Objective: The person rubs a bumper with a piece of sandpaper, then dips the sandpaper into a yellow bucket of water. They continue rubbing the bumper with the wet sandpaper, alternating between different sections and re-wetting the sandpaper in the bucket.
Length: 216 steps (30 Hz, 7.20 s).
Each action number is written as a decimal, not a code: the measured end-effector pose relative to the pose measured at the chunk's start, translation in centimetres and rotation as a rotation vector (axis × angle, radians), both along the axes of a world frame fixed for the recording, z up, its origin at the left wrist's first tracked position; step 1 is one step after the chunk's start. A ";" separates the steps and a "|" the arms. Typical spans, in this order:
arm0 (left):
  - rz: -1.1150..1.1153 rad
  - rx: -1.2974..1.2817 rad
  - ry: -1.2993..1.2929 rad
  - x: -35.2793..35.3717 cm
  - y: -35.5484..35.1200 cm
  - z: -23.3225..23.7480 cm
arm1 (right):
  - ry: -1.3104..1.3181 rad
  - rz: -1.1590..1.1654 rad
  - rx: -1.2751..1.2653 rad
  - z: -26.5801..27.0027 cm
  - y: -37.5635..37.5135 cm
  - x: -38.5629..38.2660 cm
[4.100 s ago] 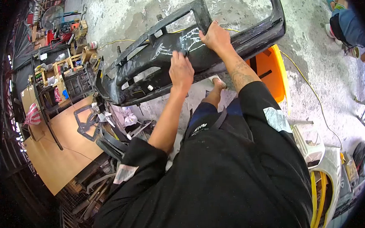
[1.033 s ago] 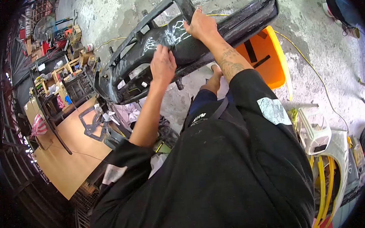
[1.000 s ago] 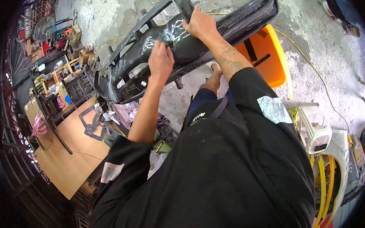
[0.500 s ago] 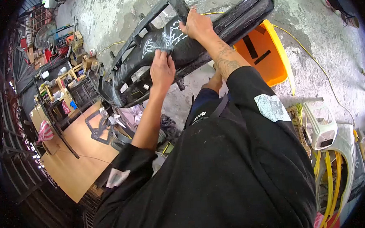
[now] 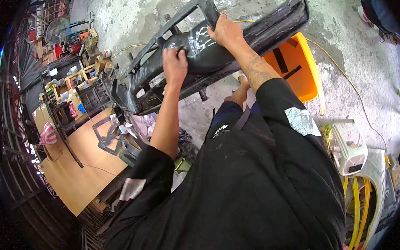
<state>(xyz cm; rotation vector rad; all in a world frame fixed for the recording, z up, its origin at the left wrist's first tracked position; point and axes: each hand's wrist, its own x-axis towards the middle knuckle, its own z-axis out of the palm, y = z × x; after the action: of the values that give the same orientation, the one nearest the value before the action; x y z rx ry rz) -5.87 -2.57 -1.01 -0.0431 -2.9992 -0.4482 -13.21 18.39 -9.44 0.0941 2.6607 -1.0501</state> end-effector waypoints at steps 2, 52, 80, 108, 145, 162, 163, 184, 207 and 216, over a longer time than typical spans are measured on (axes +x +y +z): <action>0.069 0.105 0.083 0.2 -3.6 1.6 | -0.042 0.018 0.030 -0.2 -0.2 -0.1; 0.486 1.190 -0.052 -1.0 -32.9 -1.8 | 0.085 0.564 -0.308 5.8 -24.9 14.1; 0.448 1.070 -0.069 -1.4 -31.7 -2.4 | 0.053 0.462 -0.127 6.0 -7.2 2.0; -0.145 1.156 -0.441 3.1 -16.0 7.0 | 0.048 -0.049 -0.293 4.9 -11.1 23.0; -0.993 0.405 -0.104 7.3 33.8 -46.3 | -0.192 -1.047 -0.700 -30.1 17.4 38.0; -0.191 1.171 -0.832 7.7 35.7 -53.1 | 0.165 -1.851 -1.579 -48.6 20.1 27.9; -0.183 1.190 -0.844 7.8 36.0 -52.5 | 0.228 -1.832 -1.613 -47.9 20.1 27.8; 0.348 1.759 -1.244 13.4 26.8 -17.4 | 0.126 -1.797 -1.465 -20.9 18.5 31.2; 0.061 1.943 -0.555 0.5 -8.0 1.0 | -0.255 -0.572 -1.172 10.2 -15.8 13.8; 0.163 1.717 -0.327 0.9 -9.0 0.6 | 0.167 -0.564 -0.583 10.5 -17.6 13.1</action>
<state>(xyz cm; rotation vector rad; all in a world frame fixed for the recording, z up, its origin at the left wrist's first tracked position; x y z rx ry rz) -4.95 -11.62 -0.42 0.4106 -1.7573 -2.7786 -0.16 0.78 1.06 0.6860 2.3891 -2.0412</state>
